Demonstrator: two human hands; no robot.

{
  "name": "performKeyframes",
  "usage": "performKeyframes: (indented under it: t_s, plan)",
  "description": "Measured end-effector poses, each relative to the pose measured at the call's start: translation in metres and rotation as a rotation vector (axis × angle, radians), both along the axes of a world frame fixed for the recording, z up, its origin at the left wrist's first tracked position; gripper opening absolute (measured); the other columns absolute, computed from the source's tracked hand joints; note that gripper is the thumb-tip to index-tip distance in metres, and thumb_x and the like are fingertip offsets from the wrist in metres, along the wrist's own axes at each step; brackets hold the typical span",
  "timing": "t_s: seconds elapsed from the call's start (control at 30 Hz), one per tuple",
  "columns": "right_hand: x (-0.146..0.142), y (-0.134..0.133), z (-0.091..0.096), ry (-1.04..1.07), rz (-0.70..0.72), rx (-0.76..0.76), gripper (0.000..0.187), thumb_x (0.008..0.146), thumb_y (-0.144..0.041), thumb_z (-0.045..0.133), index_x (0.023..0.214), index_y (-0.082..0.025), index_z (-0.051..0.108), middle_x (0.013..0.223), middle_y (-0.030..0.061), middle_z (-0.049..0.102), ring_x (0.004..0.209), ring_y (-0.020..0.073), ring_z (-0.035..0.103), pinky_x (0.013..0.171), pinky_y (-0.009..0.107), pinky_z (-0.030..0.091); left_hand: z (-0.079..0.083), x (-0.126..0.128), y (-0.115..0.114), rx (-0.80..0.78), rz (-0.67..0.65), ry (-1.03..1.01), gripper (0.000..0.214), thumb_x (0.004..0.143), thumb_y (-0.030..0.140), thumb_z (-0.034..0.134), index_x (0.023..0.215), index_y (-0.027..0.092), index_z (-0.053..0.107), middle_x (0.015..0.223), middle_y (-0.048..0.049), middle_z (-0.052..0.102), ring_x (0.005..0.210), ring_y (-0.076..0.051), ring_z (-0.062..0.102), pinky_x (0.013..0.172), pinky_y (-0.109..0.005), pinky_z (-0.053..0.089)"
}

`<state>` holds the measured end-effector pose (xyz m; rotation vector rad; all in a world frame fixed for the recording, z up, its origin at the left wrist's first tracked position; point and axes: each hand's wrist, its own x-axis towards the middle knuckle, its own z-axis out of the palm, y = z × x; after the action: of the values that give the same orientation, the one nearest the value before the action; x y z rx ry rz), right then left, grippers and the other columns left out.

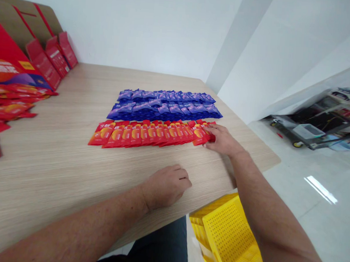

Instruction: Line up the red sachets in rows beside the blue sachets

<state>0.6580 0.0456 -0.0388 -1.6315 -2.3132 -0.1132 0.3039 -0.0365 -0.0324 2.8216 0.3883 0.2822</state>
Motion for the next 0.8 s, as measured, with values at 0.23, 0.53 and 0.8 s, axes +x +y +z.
performKeyframes:
  t_s: [0.23,0.53,0.8]
  plan:
    - [-0.011,-0.002,0.001,0.02,0.027,0.014,0.075,0.081,-0.053,0.085,0.146,-0.019,0.069,0.149,0.0186,0.065,0.141,0.0403,0.058,0.121,0.059,0.044,-0.003,-0.001,0.0,0.005,-0.008,-0.012,0.02,0.101,0.017,0.058,0.111,0.018,0.075,0.111,-0.0084,0.074,0.104,-0.026,0.062,0.099,-0.041,0.054]
    - [-0.02,0.008,-0.002,-0.008,-0.011,-0.004,0.069,0.083,-0.052,0.081,0.143,-0.018,0.071,0.148,0.0187,0.066,0.139,0.0398,0.059,0.121,0.057,0.044,-0.003,-0.001,0.0,0.005,-0.008,-0.033,0.02,0.1,0.016,0.058,0.111,0.018,0.075,0.11,-0.0086,0.074,0.103,-0.025,0.062,0.099,-0.04,0.054]
    - [-0.002,-0.009,0.008,0.054,-0.062,0.034,0.082,0.084,-0.059,0.08,0.154,-0.021,0.062,0.155,0.0175,0.061,0.147,0.041,0.051,0.124,0.06,0.039,-0.003,-0.002,0.001,0.008,-0.014,-0.034,0.019,0.1,0.017,0.059,0.111,0.018,0.075,0.111,-0.0088,0.074,0.103,-0.025,0.062,0.099,-0.04,0.052]
